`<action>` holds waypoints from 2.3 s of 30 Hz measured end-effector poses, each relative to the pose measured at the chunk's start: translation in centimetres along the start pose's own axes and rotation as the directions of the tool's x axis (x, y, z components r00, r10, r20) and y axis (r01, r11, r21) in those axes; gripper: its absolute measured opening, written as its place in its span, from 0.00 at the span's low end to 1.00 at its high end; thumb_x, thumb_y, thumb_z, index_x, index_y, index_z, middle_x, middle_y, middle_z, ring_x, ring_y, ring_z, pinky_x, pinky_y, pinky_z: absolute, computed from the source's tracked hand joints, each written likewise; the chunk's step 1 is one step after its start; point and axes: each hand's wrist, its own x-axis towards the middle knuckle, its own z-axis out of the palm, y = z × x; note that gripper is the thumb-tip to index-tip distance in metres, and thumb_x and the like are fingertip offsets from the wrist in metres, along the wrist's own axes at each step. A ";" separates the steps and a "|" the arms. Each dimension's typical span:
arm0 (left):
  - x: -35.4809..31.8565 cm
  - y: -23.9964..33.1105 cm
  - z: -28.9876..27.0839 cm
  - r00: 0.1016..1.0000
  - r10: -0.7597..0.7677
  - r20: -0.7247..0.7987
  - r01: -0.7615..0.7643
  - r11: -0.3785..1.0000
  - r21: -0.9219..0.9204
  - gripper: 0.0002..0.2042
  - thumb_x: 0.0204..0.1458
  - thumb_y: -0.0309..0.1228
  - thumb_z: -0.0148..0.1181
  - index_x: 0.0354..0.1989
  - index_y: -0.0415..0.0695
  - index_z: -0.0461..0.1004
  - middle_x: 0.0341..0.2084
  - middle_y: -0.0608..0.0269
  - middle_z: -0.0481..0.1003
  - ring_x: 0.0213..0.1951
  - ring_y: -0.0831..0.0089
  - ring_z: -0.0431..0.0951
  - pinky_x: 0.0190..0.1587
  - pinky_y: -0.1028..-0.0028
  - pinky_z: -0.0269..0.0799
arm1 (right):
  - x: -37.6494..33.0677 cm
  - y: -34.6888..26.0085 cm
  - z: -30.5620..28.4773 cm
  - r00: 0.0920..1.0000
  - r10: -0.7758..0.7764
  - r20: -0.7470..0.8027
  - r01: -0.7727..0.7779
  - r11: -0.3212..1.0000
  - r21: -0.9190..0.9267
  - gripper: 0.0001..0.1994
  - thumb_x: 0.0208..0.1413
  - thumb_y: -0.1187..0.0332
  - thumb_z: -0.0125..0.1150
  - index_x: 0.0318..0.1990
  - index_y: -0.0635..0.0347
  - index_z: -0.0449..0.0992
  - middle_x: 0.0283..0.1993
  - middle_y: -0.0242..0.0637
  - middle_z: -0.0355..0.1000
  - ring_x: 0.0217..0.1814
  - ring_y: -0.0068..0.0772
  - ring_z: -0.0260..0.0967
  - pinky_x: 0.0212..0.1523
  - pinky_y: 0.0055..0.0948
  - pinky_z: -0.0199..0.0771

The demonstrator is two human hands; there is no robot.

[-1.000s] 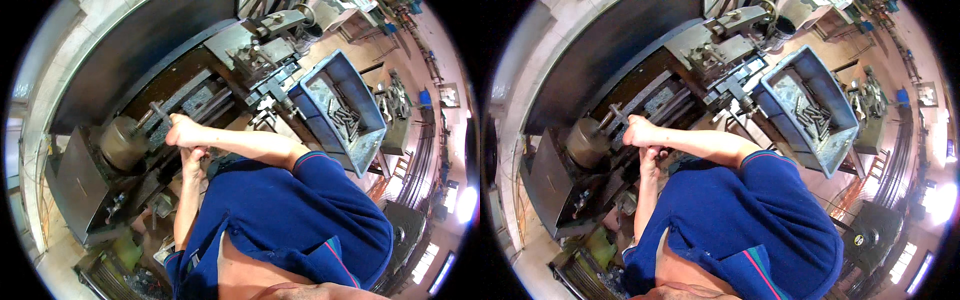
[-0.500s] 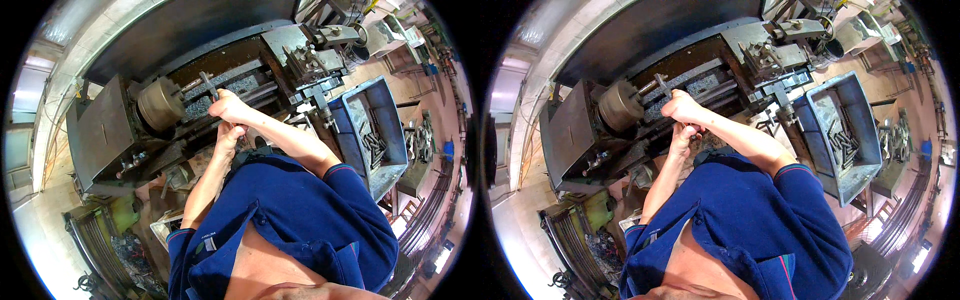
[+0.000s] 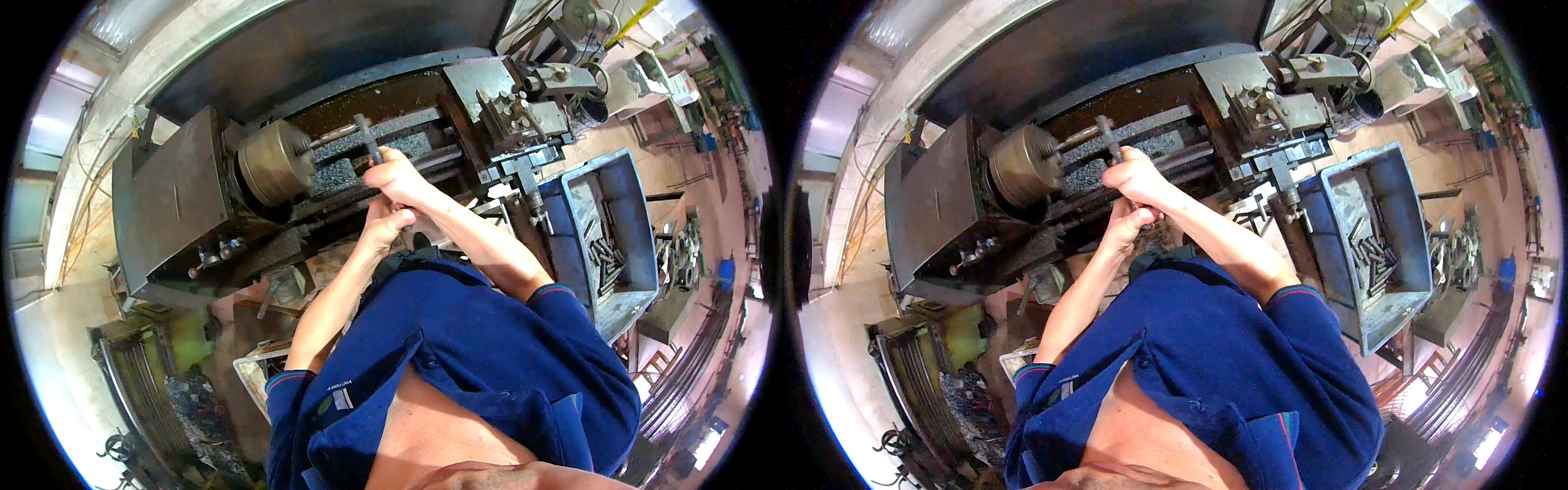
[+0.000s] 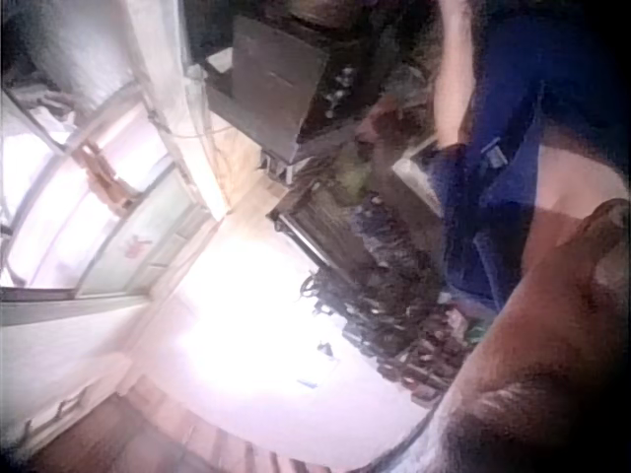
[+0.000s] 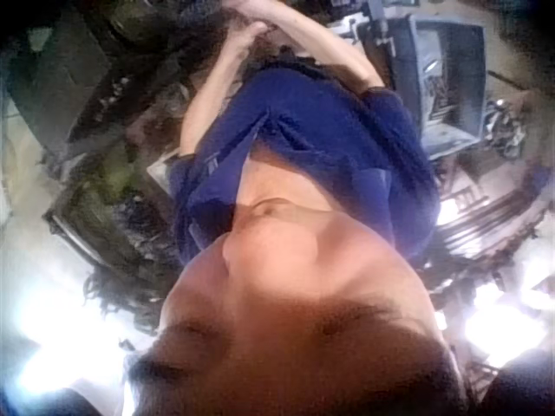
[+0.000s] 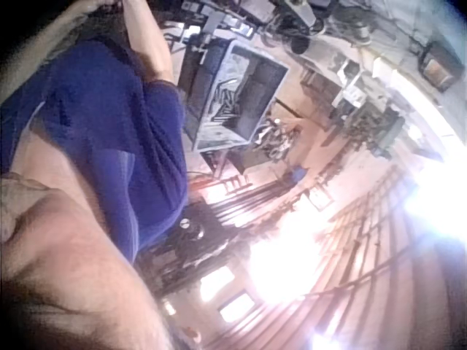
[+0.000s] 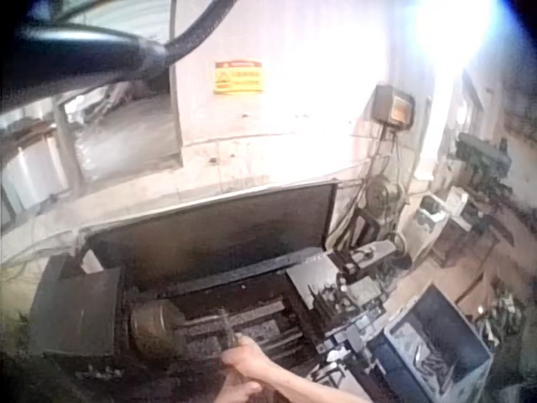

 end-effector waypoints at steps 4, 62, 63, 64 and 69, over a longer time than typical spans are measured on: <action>0.4 1.6 1.9 0.979 -0.129 0.160 0.145 0.985 -0.091 0.29 0.32 0.32 0.68 0.44 0.34 0.62 0.34 0.62 0.70 0.37 0.74 0.72 0.39 0.78 0.69 | 0.0 2.1 -2.4 0.992 -0.059 -0.115 0.074 0.989 0.126 0.07 0.35 0.74 0.54 0.25 0.60 0.64 0.20 0.27 0.59 0.23 0.19 0.55 0.22 0.23 0.57; -39.2 -17.5 -28.6 -0.003 0.011 -1.000 0.836 0.549 0.004 0.17 0.40 0.38 0.56 0.37 0.42 0.73 0.35 0.50 0.74 0.41 0.56 0.74 0.43 0.63 0.69 | -17.0 10.8 -3.0 0.861 0.422 0.285 -0.503 0.617 0.605 0.19 0.53 0.65 0.35 0.44 0.71 0.67 0.22 0.31 0.57 0.16 0.16 0.48 0.16 0.16 0.49; -38.5 -16.6 -28.3 -0.031 0.014 -0.999 0.868 0.496 -0.020 0.17 0.40 0.38 0.56 0.38 0.42 0.72 0.37 0.50 0.74 0.42 0.56 0.74 0.43 0.62 0.69 | -17.1 10.7 -2.8 0.861 0.433 0.266 -0.499 0.621 0.604 0.19 0.53 0.66 0.34 0.44 0.71 0.67 0.22 0.31 0.57 0.16 0.16 0.48 0.16 0.16 0.49; -38.1 -15.8 -28.0 -0.058 0.021 -0.998 0.897 0.440 -0.043 0.18 0.40 0.38 0.56 0.39 0.42 0.71 0.38 0.50 0.73 0.43 0.55 0.73 0.44 0.62 0.69 | -17.1 10.6 -2.8 0.862 0.443 0.245 -0.493 0.625 0.605 0.19 0.53 0.66 0.33 0.43 0.71 0.67 0.22 0.30 0.56 0.16 0.16 0.47 0.16 0.16 0.49; -37.1 -15.3 -27.5 -0.076 -0.017 -0.997 0.948 0.308 -0.077 0.17 0.41 0.38 0.58 0.39 0.43 0.68 0.37 0.53 0.74 0.41 0.58 0.75 0.43 0.63 0.70 | -17.2 10.9 -3.5 0.849 0.462 0.256 -0.512 0.599 0.616 0.20 0.53 0.65 0.34 0.44 0.72 0.65 0.21 0.30 0.55 0.16 0.16 0.47 0.17 0.17 0.50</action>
